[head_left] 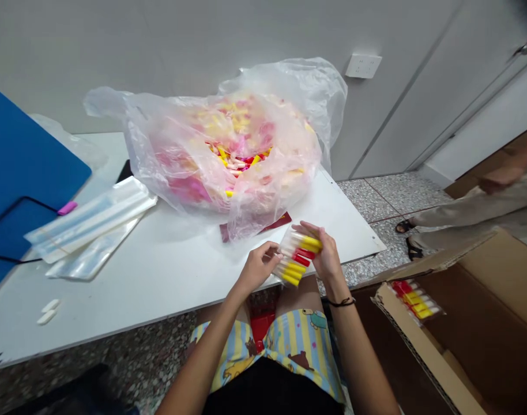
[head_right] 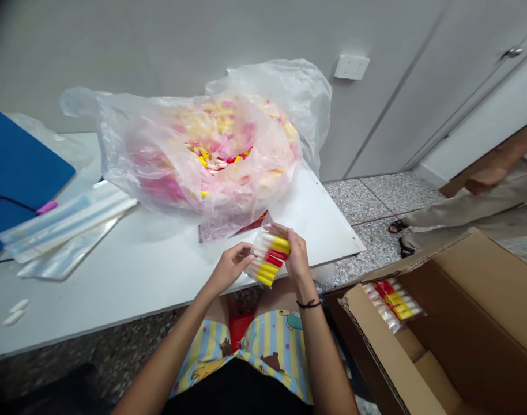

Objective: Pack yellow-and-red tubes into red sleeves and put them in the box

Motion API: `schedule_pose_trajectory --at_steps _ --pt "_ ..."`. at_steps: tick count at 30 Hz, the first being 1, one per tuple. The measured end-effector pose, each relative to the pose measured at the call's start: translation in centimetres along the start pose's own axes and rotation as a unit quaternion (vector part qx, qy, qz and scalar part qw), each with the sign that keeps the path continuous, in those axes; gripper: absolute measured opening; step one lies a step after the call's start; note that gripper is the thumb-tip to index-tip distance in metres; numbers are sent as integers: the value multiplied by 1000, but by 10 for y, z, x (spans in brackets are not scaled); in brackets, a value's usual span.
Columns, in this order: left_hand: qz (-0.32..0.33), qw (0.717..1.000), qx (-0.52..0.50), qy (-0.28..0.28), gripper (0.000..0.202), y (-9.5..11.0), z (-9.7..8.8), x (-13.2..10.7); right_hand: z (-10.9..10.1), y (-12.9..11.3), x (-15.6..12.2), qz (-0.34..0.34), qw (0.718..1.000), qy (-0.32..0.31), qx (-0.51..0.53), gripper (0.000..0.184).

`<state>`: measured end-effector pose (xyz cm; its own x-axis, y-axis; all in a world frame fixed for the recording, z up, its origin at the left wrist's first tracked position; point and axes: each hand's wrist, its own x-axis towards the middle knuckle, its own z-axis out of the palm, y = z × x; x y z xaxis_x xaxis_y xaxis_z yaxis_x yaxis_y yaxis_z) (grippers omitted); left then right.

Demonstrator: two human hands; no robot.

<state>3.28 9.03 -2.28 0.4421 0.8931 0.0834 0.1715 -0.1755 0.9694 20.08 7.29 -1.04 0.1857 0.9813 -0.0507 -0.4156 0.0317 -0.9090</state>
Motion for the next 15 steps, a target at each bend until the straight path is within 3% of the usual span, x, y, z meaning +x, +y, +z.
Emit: schedule_pose_trajectory --at_steps 6,11,15 --pt "-16 988 -142 53 33 10 11 6 19 -4 0 -58 996 -46 -55 66" --pt "-3 983 -169 65 38 13 9 9 25 0 -2 -65 993 -77 -65 71" --pt "-6 982 -149 115 33 27 -1 17 24 -13 -6 -54 979 -124 -153 73"
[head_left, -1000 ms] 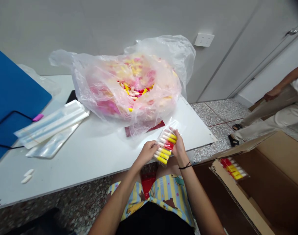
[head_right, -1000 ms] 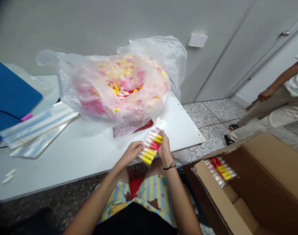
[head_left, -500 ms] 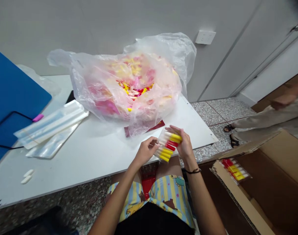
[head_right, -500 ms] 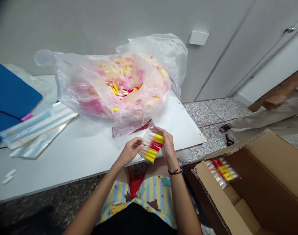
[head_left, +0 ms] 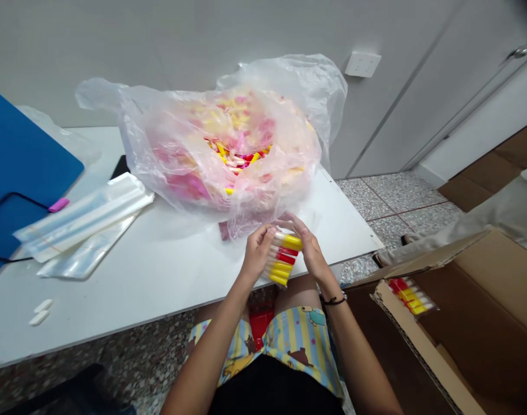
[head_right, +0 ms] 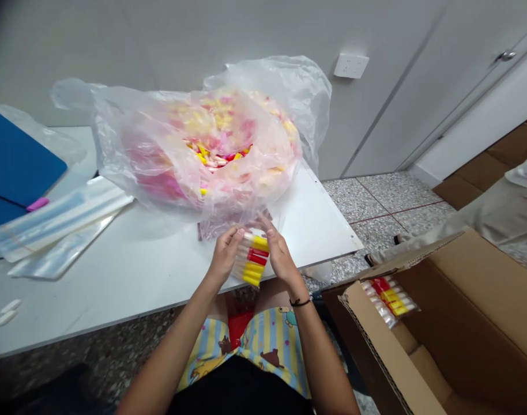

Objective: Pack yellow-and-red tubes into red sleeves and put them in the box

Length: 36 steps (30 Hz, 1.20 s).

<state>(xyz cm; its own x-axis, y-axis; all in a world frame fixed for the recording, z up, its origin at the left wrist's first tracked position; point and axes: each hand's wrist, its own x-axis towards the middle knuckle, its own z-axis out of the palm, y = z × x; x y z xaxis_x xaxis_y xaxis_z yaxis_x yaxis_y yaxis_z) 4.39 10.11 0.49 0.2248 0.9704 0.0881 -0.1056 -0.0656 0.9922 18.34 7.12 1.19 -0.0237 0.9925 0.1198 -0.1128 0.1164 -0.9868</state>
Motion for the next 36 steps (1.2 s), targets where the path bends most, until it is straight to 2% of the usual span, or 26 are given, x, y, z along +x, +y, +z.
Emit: schedule_pose_trajectory --at_steps 3,6,8,12,17,22,26,28,30,31,32,34,35,36 --pt "37 999 38 10 28 14 -1 4 -7 -12 -1 8 993 -4 -121 67" --pt "84 994 71 20 26 22 1 3 -13 -22 -2 28 979 -43 -199 61" --pt "96 992 78 28 25 24 3 2 -14 -24 -3 41 975 -70 -207 62" --pt "115 988 96 40 24 21 3 1 -10 -16 -5 32 984 -80 -154 63" --pt "125 985 119 10 19 16 -1 3 -11 2 -10 53 986 -142 -71 67" --pt "124 983 134 11 17 12 0 3 -13 3 -18 42 977 -119 -174 61" --pt "126 983 132 -18 21 18 4 1 -12 -7 -19 15 970 -118 -210 58" --pt "156 979 125 -32 23 25 6 -1 -11 -14 -17 -24 973 -96 -209 57" --pt "221 966 131 -29 20 32 9 -2 -8 -19 -15 -102 968 -29 -226 59" --pt "263 955 139 -19 16 33 10 -2 -7 -21 -14 -160 957 15 -243 60" --pt "310 939 149 4 12 33 11 -3 -6 -21 -12 -229 934 59 -267 62" --pt "374 912 167 18 12 26 11 -5 -6 -19 -9 -370 867 93 -320 63" --pt "375 910 177 22 12 19 11 -7 -7 -16 -9 -422 830 95 -353 58" --pt "365 913 179 35 12 10 10 -10 -7 -10 -8 -446 799 102 -390 54"
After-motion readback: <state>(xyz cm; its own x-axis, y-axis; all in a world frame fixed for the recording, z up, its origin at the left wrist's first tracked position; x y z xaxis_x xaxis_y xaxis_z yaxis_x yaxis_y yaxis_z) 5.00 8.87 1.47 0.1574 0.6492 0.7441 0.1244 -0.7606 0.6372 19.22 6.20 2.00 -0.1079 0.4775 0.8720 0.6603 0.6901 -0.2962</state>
